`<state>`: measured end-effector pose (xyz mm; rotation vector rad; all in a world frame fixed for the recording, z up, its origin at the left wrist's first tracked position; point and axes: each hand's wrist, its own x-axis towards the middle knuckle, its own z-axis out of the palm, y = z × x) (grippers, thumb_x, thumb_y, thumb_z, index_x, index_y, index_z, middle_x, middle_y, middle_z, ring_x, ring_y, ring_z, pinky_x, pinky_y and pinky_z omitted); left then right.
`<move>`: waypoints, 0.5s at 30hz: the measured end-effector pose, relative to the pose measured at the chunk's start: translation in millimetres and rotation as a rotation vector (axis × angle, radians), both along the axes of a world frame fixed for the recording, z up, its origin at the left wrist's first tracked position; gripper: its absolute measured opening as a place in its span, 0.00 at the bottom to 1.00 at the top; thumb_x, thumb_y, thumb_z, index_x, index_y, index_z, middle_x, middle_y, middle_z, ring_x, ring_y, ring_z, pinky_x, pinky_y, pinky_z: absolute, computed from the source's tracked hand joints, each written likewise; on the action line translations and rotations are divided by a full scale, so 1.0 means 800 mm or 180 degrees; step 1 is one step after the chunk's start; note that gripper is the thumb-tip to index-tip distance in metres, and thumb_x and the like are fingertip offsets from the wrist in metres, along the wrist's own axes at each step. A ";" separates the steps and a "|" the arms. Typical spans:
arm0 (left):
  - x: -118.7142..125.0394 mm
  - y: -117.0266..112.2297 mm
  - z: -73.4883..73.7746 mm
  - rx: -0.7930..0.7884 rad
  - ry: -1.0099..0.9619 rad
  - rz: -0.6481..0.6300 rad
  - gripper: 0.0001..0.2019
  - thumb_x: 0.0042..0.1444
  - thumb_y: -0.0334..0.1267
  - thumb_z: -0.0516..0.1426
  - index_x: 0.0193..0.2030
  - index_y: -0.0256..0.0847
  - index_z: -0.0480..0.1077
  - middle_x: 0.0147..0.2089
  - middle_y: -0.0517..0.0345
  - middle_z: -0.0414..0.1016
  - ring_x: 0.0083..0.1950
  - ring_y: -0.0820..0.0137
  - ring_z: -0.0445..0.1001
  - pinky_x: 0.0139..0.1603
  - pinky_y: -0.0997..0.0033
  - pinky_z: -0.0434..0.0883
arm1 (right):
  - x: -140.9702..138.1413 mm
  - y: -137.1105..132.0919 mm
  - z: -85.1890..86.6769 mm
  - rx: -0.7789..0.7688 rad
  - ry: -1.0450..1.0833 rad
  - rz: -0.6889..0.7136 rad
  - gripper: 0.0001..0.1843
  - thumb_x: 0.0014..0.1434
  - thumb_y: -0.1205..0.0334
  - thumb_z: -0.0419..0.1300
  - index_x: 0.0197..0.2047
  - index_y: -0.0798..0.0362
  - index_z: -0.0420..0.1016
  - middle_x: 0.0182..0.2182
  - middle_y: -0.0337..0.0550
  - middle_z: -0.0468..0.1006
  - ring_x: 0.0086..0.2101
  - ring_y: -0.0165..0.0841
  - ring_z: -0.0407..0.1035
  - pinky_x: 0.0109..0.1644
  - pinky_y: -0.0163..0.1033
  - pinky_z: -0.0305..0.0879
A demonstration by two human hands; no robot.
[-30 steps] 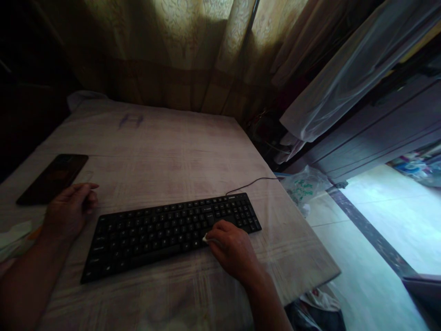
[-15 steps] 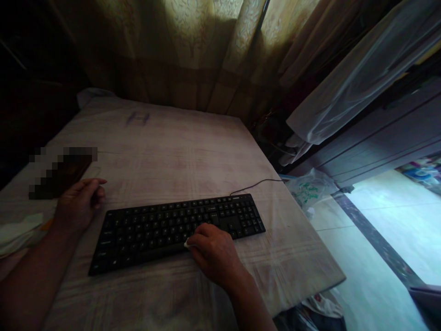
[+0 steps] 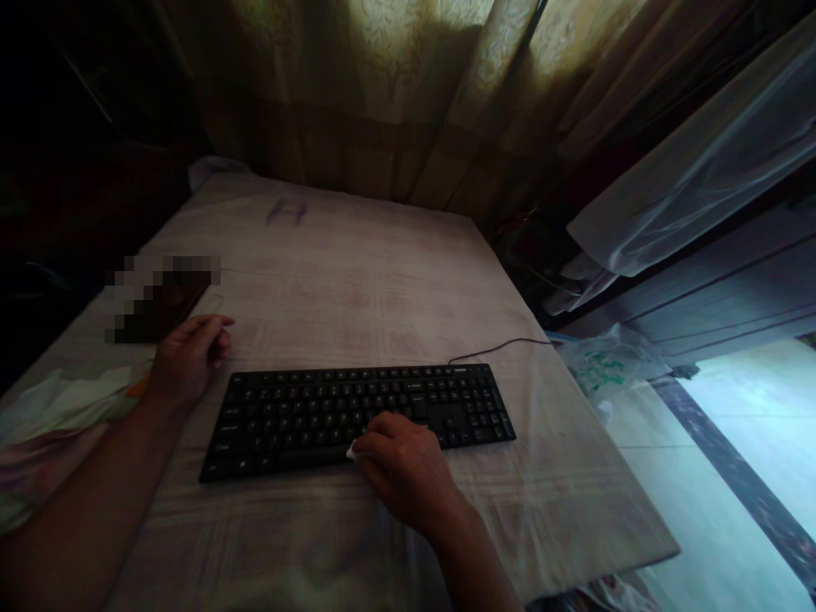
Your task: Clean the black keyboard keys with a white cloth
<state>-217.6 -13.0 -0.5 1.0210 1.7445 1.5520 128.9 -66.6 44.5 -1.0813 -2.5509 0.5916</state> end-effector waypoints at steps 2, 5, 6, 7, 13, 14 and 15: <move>0.001 0.000 0.001 0.0037 -0.0144 -0.0033 0.11 0.55 0.48 0.58 0.36 0.42 0.75 0.23 0.64 0.67 0.21 0.76 0.64 0.16 0.80 0.59 | -0.010 -0.001 -0.001 0.0026 0.0056 0.0107 0.09 0.59 0.71 0.60 0.39 0.50 0.79 0.36 0.42 0.77 0.32 0.31 0.70 0.34 0.34 0.62; 0.003 -0.001 0.003 0.0097 -0.0314 -0.0060 0.11 0.54 0.47 0.59 0.35 0.42 0.75 0.22 0.65 0.66 0.21 0.77 0.62 0.16 0.80 0.58 | -0.024 -0.002 -0.001 0.0073 0.0066 0.0232 0.09 0.60 0.71 0.59 0.38 0.50 0.79 0.35 0.42 0.77 0.32 0.30 0.69 0.34 0.34 0.61; 0.004 -0.001 0.003 0.0116 -0.0350 -0.0063 0.11 0.54 0.47 0.59 0.35 0.42 0.75 0.22 0.65 0.66 0.20 0.77 0.62 0.16 0.80 0.57 | -0.029 -0.002 -0.001 0.0097 0.0057 0.0255 0.08 0.61 0.70 0.59 0.38 0.50 0.79 0.35 0.41 0.77 0.32 0.30 0.69 0.34 0.34 0.61; 0.004 -0.001 0.004 0.0131 -0.0380 -0.0066 0.11 0.53 0.47 0.59 0.35 0.42 0.75 0.22 0.65 0.66 0.20 0.77 0.62 0.16 0.80 0.57 | -0.033 -0.002 -0.001 0.0124 0.0042 0.0266 0.08 0.61 0.70 0.59 0.38 0.50 0.79 0.34 0.41 0.77 0.31 0.30 0.69 0.34 0.34 0.60; 0.008 -0.002 0.007 0.0161 -0.0503 -0.0052 0.10 0.53 0.46 0.60 0.33 0.41 0.75 0.21 0.65 0.66 0.20 0.77 0.62 0.16 0.80 0.56 | -0.059 -0.002 -0.004 0.0338 -0.0045 0.0405 0.07 0.60 0.69 0.60 0.35 0.50 0.79 0.32 0.40 0.77 0.30 0.30 0.69 0.32 0.34 0.58; 0.008 -0.002 0.007 0.0167 -0.0518 -0.0057 0.10 0.53 0.46 0.60 0.33 0.41 0.75 0.21 0.65 0.66 0.20 0.77 0.62 0.16 0.80 0.56 | -0.063 -0.002 -0.005 0.0372 -0.0065 0.0439 0.07 0.60 0.69 0.60 0.34 0.50 0.79 0.32 0.40 0.76 0.30 0.30 0.68 0.31 0.34 0.57; 0.008 -0.002 0.007 0.0174 -0.0529 -0.0062 0.10 0.52 0.46 0.60 0.33 0.41 0.75 0.22 0.65 0.66 0.20 0.77 0.62 0.16 0.80 0.56 | -0.067 -0.003 -0.005 0.0402 -0.0096 0.0466 0.07 0.59 0.70 0.61 0.33 0.50 0.78 0.31 0.39 0.76 0.29 0.30 0.68 0.31 0.34 0.56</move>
